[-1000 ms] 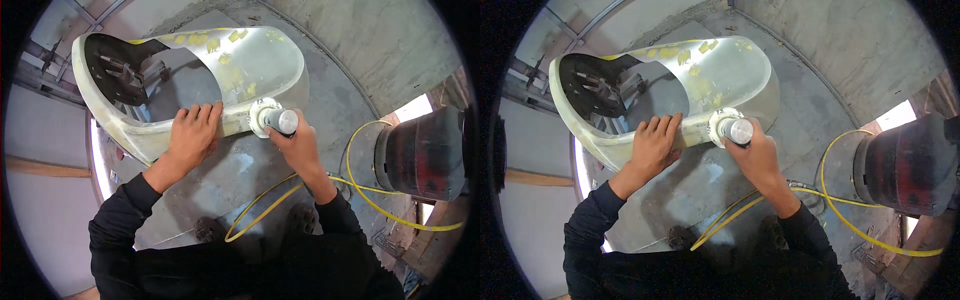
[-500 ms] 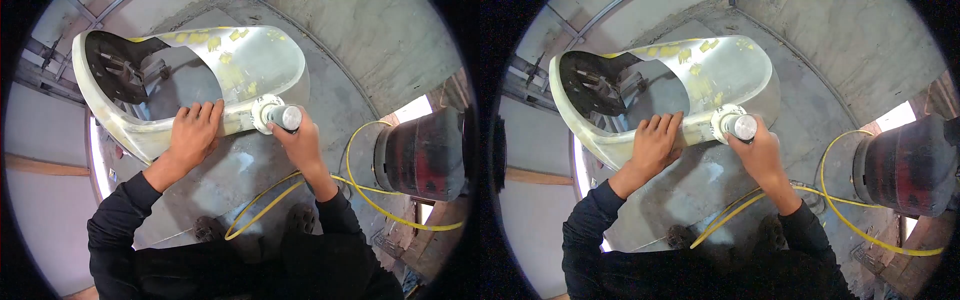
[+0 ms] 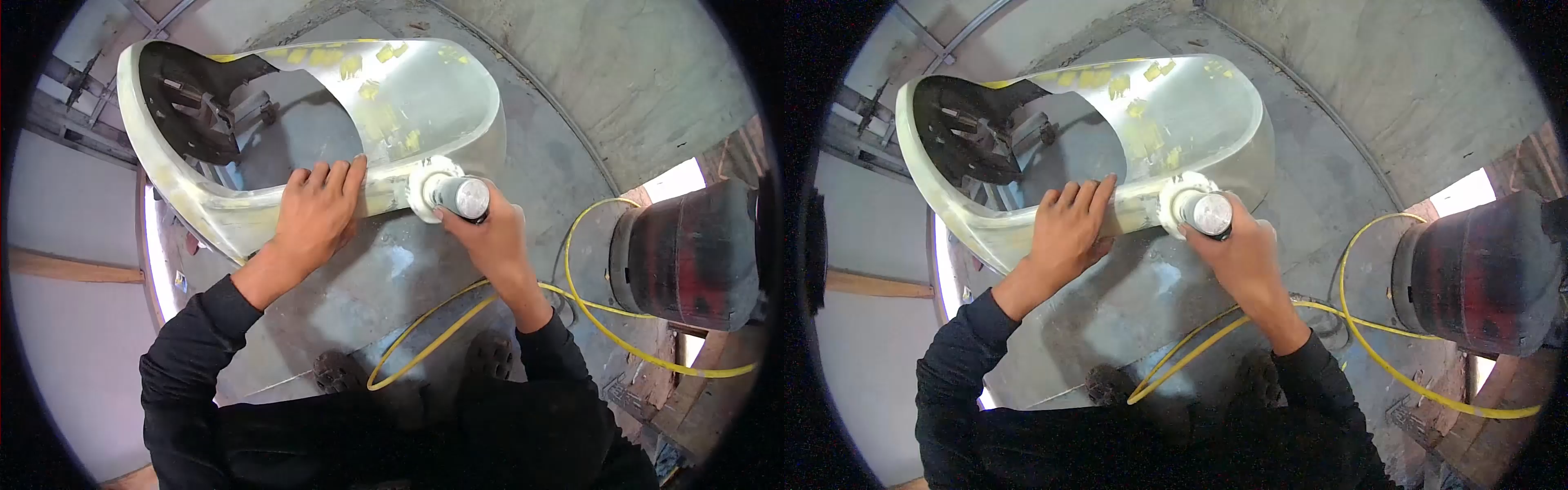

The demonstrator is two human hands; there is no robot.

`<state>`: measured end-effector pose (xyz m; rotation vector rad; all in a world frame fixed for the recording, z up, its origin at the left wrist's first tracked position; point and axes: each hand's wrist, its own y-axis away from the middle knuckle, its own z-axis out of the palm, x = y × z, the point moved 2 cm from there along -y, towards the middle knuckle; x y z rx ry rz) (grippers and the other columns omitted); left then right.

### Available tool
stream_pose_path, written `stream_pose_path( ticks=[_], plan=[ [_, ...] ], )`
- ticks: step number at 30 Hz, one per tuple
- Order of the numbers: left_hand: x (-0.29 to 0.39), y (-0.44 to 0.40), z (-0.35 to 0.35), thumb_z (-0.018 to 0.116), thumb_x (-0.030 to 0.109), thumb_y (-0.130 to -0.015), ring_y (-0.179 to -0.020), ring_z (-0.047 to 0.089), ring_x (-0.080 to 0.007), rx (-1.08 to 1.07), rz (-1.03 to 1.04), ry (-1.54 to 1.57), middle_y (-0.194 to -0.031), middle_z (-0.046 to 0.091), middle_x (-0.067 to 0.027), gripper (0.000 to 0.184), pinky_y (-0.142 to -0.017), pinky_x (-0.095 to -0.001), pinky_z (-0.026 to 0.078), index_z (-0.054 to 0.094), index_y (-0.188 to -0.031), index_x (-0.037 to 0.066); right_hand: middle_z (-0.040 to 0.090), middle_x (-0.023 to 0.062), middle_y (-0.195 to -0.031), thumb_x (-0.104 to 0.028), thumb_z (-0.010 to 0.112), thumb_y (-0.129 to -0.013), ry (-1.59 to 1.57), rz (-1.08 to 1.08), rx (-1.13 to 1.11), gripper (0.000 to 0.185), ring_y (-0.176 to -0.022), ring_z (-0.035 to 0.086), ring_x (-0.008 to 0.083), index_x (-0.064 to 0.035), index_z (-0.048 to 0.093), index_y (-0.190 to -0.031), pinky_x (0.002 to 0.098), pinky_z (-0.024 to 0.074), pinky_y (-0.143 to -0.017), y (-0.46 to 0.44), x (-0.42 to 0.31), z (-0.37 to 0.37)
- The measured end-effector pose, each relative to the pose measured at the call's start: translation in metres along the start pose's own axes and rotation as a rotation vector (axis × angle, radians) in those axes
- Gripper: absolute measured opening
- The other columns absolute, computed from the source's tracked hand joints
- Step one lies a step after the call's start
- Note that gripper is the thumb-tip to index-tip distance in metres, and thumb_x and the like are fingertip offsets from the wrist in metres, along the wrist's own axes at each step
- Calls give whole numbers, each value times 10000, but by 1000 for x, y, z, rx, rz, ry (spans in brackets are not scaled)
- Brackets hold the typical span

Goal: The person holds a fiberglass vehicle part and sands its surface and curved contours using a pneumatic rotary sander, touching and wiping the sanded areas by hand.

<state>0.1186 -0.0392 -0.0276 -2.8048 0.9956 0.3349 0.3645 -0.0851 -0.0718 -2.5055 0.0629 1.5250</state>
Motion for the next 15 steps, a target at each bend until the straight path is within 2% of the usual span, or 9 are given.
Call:
stream_pose_path(
  ticks=[1,7,10,13,15],
  plan=[
    [0,0,-1,934,300,-634,-1053,581,-245,0,1,2,-1178,583,-69,1029,-867,-390,445,448,-1507,56,769,195,-993,-259,854,-850,0,-9,-5,434,-944,765,363,-40,683,-1183,417,589,-774,0,1,0],
    [2,-1,-4,930,293,-646,-1058,579,-256,-34,-7,10,-1173,582,-75,1029,-870,-397,444,439,-1518,54,768,193,-980,-265,861,-843,-21,-54,23,422,-930,766,363,-25,687,-1143,422,586,-770,-5,2,-1],
    [1,-1,-3,930,289,-645,-1063,580,-263,-13,-1,19,-1168,581,-79,1028,-871,-398,444,441,-1517,49,782,155,-966,-186,890,-817,-52,-20,25,385,-880,760,219,15,711,-1093,356,577,-782,-5,-2,1],
    [1,0,-3,923,271,-626,-1025,585,-239,49,21,9,-1124,571,-66,989,-841,-382,450,476,-1475,29,767,197,-957,-244,871,-830,-42,-47,32,406,-919,768,359,-14,697,-1115,414,586,-762,-6,2,3],
    [1,-1,-3,919,262,-617,-1004,587,-227,66,31,2,-1100,566,-60,969,-825,-374,452,493,-1453,19,766,200,-952,-244,874,-824,-74,2,43,409,-913,768,360,-13,699,-1112,415,585,-761,-10,5,1]
  ],
)
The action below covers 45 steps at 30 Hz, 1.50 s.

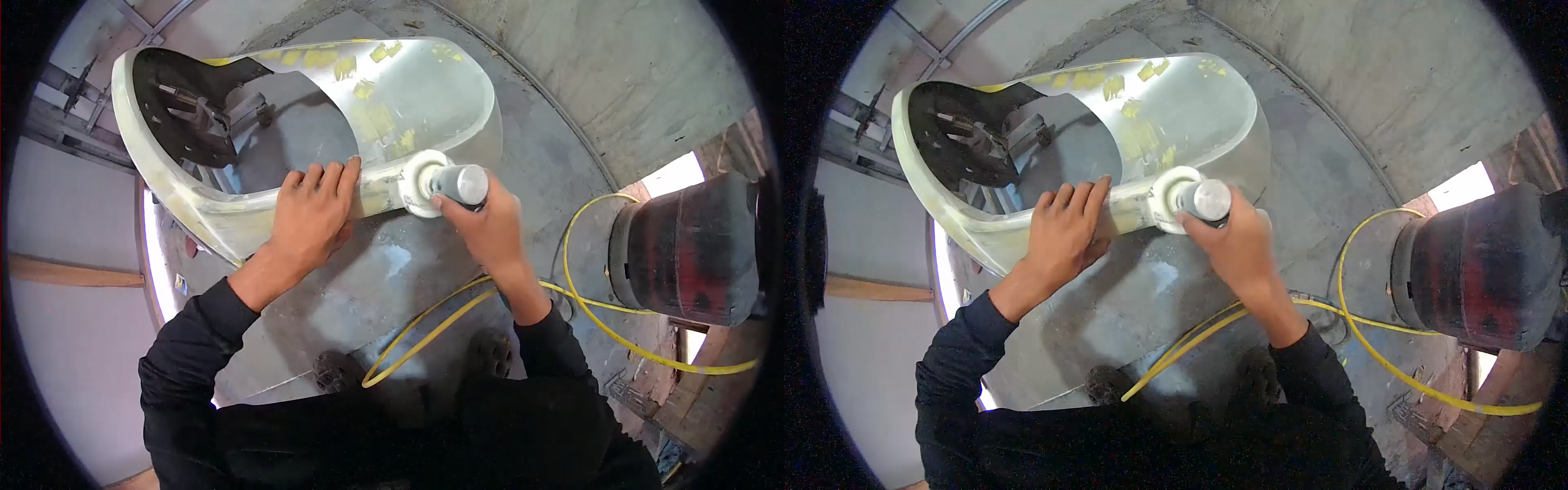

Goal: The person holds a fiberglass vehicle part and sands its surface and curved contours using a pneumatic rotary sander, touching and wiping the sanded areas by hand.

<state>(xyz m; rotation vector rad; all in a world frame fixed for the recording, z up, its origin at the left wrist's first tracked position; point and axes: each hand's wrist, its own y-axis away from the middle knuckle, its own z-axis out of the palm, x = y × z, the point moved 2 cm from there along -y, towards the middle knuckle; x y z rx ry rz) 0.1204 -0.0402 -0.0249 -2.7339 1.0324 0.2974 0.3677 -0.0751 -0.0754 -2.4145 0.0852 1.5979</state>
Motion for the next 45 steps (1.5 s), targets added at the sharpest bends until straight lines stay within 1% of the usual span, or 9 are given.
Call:
stream_pose_path(
  ticks=[15,19,31,33,35,38,39,41,45],
  plan=[
    [-1,0,4,927,308,-640,-1065,588,-263,-79,-39,2,-1154,590,-81,1026,-866,-407,455,452,-1509,42,767,195,-964,-246,875,-821,-45,84,-2,409,-912,761,367,-9,705,-1107,420,579,-769,-1,5,3],
    [-1,-1,4,928,303,-637,-1059,588,-260,-73,-41,7,-1139,587,-78,1027,-867,-406,455,452,-1509,41,766,199,-964,-242,867,-828,-18,-26,30,400,-915,763,363,-2,707,-1105,419,581,-771,2,-3,5],
    [-2,-1,4,927,276,-613,-1033,601,-249,-16,-11,-1,-1127,589,-78,1023,-841,-389,463,468,-1484,-3,775,188,-1020,-240,846,-846,-119,190,-37,398,-938,772,303,5,715,-1131,383,577,-821,-3,-3,1],
    [-1,-3,4,925,269,-610,-1028,605,-246,-10,-8,-2,-1115,586,-77,1013,-833,-382,467,477,-1473,-18,760,149,-962,-222,846,-853,-95,99,-13,368,-865,733,250,11,710,-1103,363,563,-768,-2,-6,4],
    [0,-4,4,922,273,-618,-1033,604,-247,-32,-13,-1,-1119,588,-80,1010,-834,-383,467,475,-1476,-19,733,66,-848,-183,843,-868,-72,-82,43,307,-724,658,128,21,703,-1050,316,536,-665,2,-11,15],
    [0,-4,4,929,302,-623,-1022,599,-260,-53,-25,9,-1122,593,-88,1047,-842,-397,457,447,-1505,10,756,90,-930,-190,850,-867,-84,-13,-19,348,-822,683,159,34,700,-1087,340,552,-764,3,-27,16],
    [0,-4,5,928,303,-624,-1021,599,-261,-41,-17,9,-1122,593,-88,1048,-842,-397,457,445,-1506,8,736,72,-862,-184,842,-874,-77,-33,-11,322,-734,663,136,20,703,-1081,320,540,-673,2,-19,16],
    [0,-3,5,927,306,-627,-1020,599,-263,-18,-5,9,-1121,593,-89,1050,-841,-399,457,443,-1508,4,759,158,-956,-221,841,-862,-95,116,-39,371,-883,732,267,21,703,-1107,378,564,-771,0,-10,10],
    [-1,-3,7,928,305,-626,-1019,597,-262,-8,-12,-3,-1122,592,-89,1050,-839,-397,456,444,-1507,0,772,197,-1000,-254,844,-857,-135,184,-52,404,-960,769,326,18,702,-1120,406,576,-817,0,0,4]
  ],
)
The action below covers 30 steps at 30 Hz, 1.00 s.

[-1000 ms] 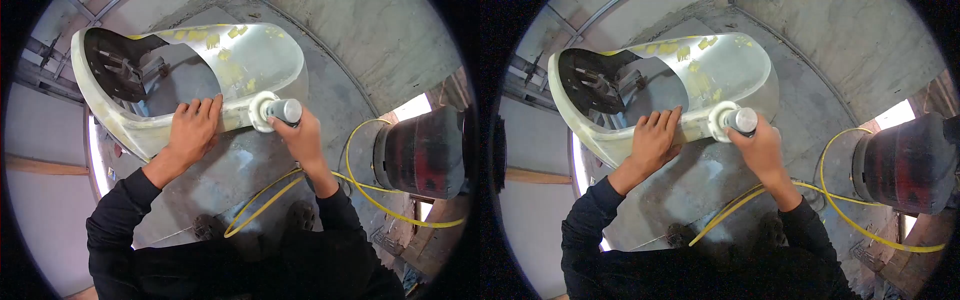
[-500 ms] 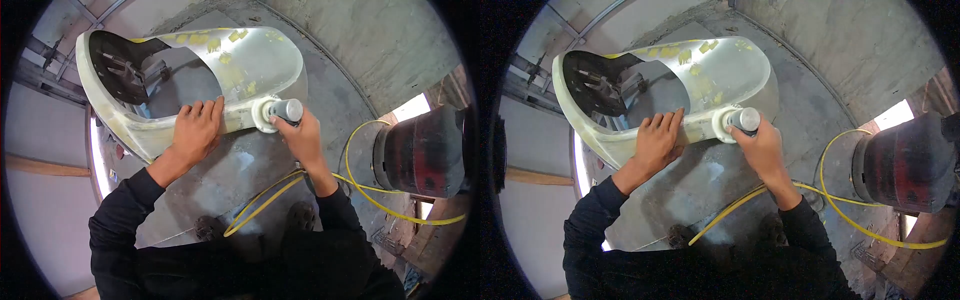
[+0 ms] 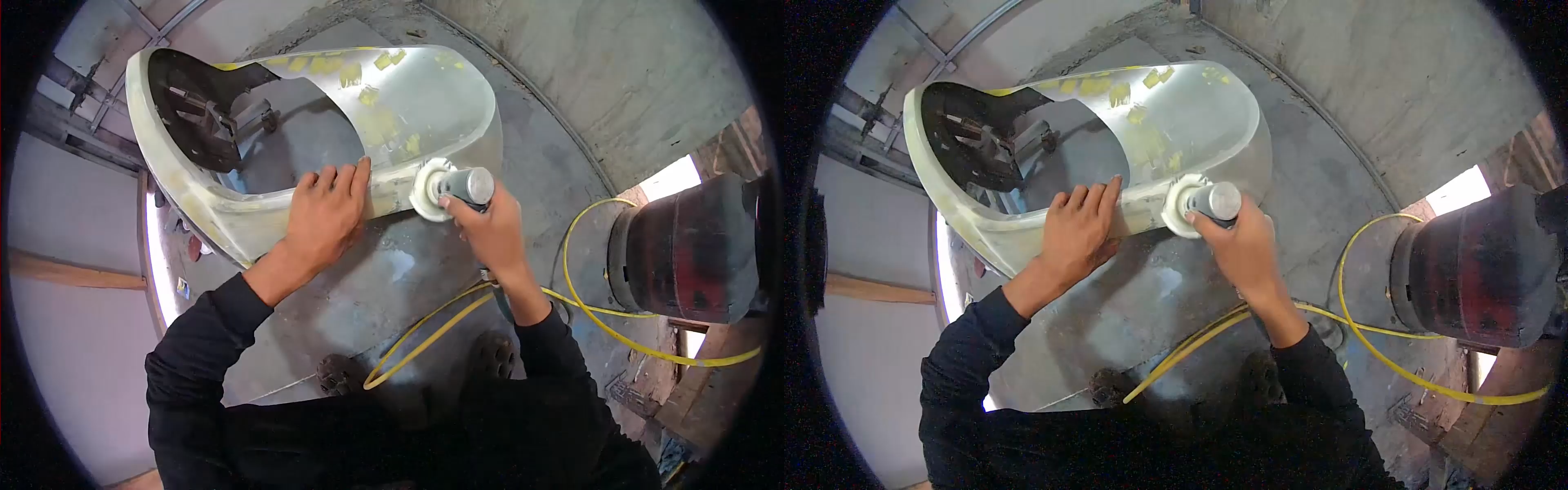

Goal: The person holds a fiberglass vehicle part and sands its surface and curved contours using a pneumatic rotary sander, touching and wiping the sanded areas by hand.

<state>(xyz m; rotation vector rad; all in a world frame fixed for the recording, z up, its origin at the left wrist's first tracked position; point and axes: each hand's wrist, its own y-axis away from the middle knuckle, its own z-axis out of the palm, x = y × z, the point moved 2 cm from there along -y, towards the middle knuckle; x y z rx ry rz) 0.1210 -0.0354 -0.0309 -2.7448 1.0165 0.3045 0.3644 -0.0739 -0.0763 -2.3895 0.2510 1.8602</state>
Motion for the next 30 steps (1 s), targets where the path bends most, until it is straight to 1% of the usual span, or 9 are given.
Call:
stream_pose_path(
  ticks=[6,9,11,14,16,17,21,22,30],
  plan=[
    [1,-1,1,927,307,-627,-1016,594,-255,-13,0,-2,-1126,594,-85,1055,-833,-391,454,442,-1512,1,770,196,-992,-277,856,-852,35,-95,-24,429,-959,769,327,18,697,-1120,408,575,-815,7,-16,14],
    [1,0,0,920,297,-627,-1018,594,-248,0,8,-7,-1121,591,-80,1041,-830,-386,456,451,-1503,-12,770,197,-995,-269,851,-854,79,-75,3,416,-957,770,327,16,700,-1117,404,574,-811,2,-11,12],
    [1,0,-1,906,282,-624,-1024,594,-239,13,14,-5,-1116,586,-75,1014,-832,-377,462,471,-1482,-37,769,199,-1000,-262,846,-855,10,-27,13,404,-952,770,325,14,704,-1114,399,573,-810,-3,-2,5],
    [2,-1,-3,916,281,-613,-1024,592,-237,1,13,-17,-1114,583,-73,1037,-828,-375,460,463,-1491,-36,770,200,-1010,-251,841,-855,-8,9,24,390,-944,770,320,12,708,-1110,392,572,-810,-5,2,-1],
    [1,-1,1,926,299,-626,-1021,593,-245,-12,-4,-7,-1121,589,-77,1050,-832,-383,455,448,-1509,-10,770,201,-1010,-247,841,-854,0,2,23,387,-939,769,322,10,708,-1111,393,572,-810,-5,1,-1],
    [1,-2,2,931,308,-632,-1020,593,-248,-17,-11,-2,-1124,592,-79,1057,-834,-387,453,441,-1518,3,768,201,-1006,-246,841,-853,2,-11,19,387,-937,767,326,8,707,-1113,396,572,-810,-3,-1,3],
    [2,-2,0,928,312,-638,-1018,596,-250,-13,-2,-16,-1123,591,-81,1047,-835,-389,452,444,-1514,4,762,203,-986,-243,843,-853,37,-96,-17,389,-931,762,350,2,703,-1121,409,571,-803,6,-18,15],
    [1,-2,3,927,314,-640,-1019,596,-250,-1,2,-31,-1125,592,-82,1046,-835,-389,452,444,-1514,3,757,207,-971,-244,842,-855,31,-87,-41,393,-925,758,366,2,699,-1126,418,570,-798,7,-22,15],
    [2,-3,0,923,321,-648,-1035,597,-254,-38,-12,-10,-1130,592,-88,1039,-848,-389,456,443,-1513,2,768,193,-995,-243,843,-855,10,15,16,378,-938,763,338,15,715,-1100,407,567,-807,-5,6,-1]
  ],
)
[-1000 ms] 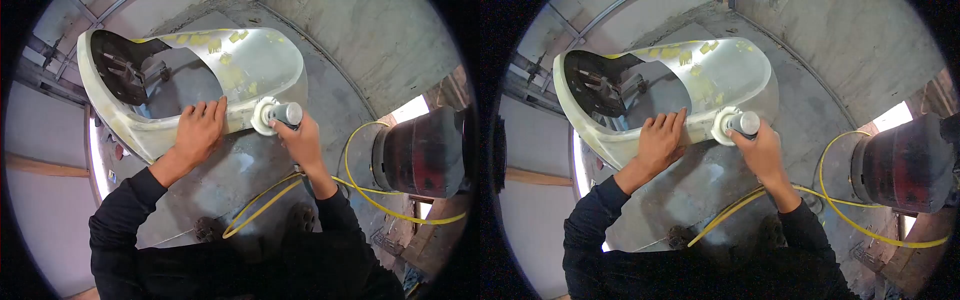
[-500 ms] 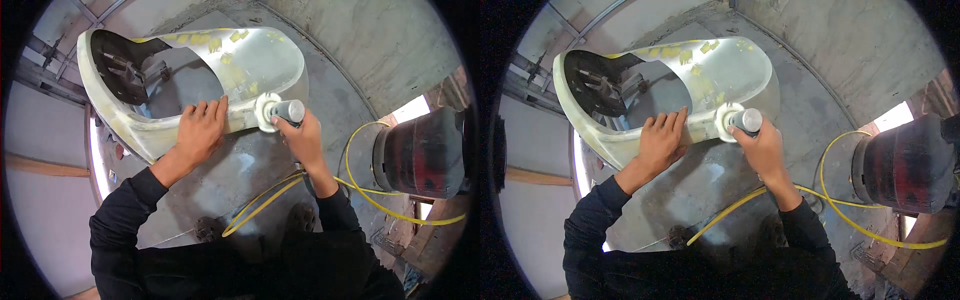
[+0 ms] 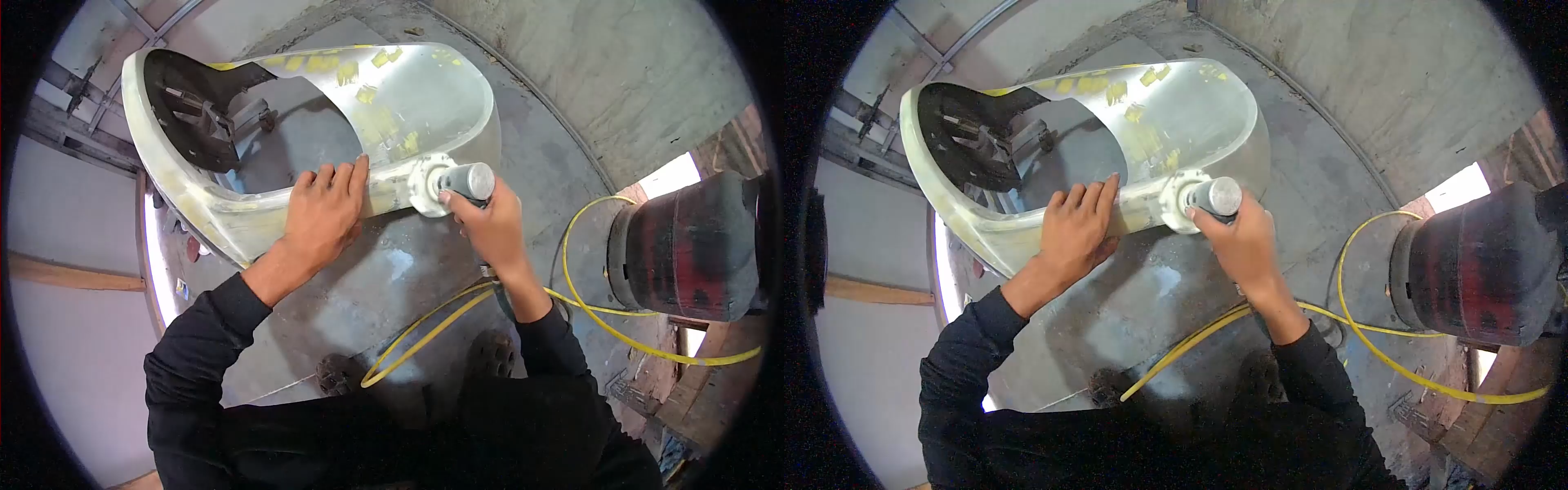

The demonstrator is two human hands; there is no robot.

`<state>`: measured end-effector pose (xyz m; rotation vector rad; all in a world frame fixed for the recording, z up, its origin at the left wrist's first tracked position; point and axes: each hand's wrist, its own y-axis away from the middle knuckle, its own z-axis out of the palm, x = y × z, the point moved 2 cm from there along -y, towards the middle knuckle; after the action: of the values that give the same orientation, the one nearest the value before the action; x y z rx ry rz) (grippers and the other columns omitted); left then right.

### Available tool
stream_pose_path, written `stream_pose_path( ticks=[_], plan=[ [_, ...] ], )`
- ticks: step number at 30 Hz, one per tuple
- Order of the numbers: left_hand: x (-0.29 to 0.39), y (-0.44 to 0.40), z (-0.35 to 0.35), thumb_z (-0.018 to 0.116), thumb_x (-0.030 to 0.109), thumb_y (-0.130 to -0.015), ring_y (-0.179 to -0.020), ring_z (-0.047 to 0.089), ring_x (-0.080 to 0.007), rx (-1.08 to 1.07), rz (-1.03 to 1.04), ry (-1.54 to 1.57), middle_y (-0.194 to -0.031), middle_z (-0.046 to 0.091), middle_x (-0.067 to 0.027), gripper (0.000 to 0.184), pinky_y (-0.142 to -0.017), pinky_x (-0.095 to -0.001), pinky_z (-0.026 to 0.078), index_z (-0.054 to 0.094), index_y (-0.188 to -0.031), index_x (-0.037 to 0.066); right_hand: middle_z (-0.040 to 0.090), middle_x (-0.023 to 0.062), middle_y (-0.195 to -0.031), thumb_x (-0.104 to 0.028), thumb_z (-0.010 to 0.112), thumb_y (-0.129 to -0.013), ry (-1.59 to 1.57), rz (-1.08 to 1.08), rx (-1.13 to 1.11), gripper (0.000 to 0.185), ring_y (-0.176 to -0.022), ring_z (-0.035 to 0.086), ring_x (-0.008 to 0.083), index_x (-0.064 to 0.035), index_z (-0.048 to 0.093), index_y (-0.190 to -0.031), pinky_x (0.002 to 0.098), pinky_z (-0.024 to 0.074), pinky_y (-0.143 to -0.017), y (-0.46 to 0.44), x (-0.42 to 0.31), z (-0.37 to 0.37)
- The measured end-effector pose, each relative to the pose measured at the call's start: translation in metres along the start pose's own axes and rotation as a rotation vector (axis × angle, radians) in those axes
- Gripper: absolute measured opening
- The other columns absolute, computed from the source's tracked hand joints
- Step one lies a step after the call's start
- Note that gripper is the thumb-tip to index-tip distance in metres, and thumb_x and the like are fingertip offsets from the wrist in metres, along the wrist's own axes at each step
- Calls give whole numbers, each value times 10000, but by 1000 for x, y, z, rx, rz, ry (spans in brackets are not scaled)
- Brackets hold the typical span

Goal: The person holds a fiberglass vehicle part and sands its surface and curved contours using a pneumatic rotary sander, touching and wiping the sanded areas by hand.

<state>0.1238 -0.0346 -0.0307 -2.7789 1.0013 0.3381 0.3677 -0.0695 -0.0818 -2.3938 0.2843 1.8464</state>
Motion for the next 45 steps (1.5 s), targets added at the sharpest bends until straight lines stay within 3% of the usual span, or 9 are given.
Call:
stream_pose_path(
  ticks=[10,13,16,22,32,38,40,42,45],
  plan=[
    [0,1,0,928,323,-635,-1032,593,-251,15,14,-14,-1123,589,-80,1055,-847,-390,457,443,-1517,8,762,204,-998,-232,843,-859,0,-91,-41,386,-933,760,337,20,694,-1110,417,567,-813,3,-14,13],
    [-1,1,3,931,320,-627,-1030,592,-250,30,9,-2,-1121,589,-78,1062,-844,-389,456,442,-1517,10,695,72,-823,-182,829,-877,-74,-54,-27,302,-712,641,158,11,697,-1067,319,496,-614,0,-7,5],
    [0,0,1,932,314,-623,-1031,592,-249,11,0,-1,-1123,590,-78,1064,-843,-388,457,441,-1518,12,671,8,-747,-155,826,-880,-50,-89,-11,270,-608,587,67,7,699,-1054,269,462,-513,2,-9,5],
    [0,0,2,925,306,-628,-1038,593,-253,-7,-2,1,-1141,592,-79,1057,-848,-391,461,439,-1521,15,768,180,-993,-217,851,-846,1,-110,-56,375,-910,758,318,5,701,-1109,401,569,-809,11,-22,17],
    [0,-1,2,926,285,-622,-1046,602,-241,40,27,-7,-1142,582,-77,1031,-831,-381,469,465,-1491,-22,770,186,-997,-222,850,-850,6,-43,-25,386,-920,762,299,17,702,-1114,395,571,-812,5,-12,7],
    [-1,0,2,926,282,-613,-1036,601,-238,74,37,-10,-1139,583,-76,1029,-828,-379,466,473,-1486,-20,657,7,-711,-164,840,-868,-52,-118,12,258,-576,570,71,4,703,-1007,278,457,-518,1,-12,11],
    [-1,0,5,924,304,-632,-1057,600,-252,32,15,-21,-1162,594,-87,1054,-851,-394,465,440,-1516,-2,695,66,-807,-187,844,-863,-29,-68,15,299,-690,634,152,5,701,-1043,315,495,-613,-2,-8,5],
    [-1,-1,5,924,315,-639,-1069,599,-260,0,-1,-20,-1173,600,-92,1068,-864,-402,465,423,-1531,7,769,181,-994,-226,846,-854,-15,-13,-5,379,-911,758,317,8,697,-1113,389,567,-798,-3,-5,0],
    [0,-2,3,925,314,-633,-1070,598,-261,-14,-2,-13,-1168,598,-90,1074,-866,-403,465,423,-1531,7,772,170,-991,-220,845,-854,35,-74,-23,378,-908,761,309,3,696,-1121,390,570,-800,4,-13,10]
  ],
)
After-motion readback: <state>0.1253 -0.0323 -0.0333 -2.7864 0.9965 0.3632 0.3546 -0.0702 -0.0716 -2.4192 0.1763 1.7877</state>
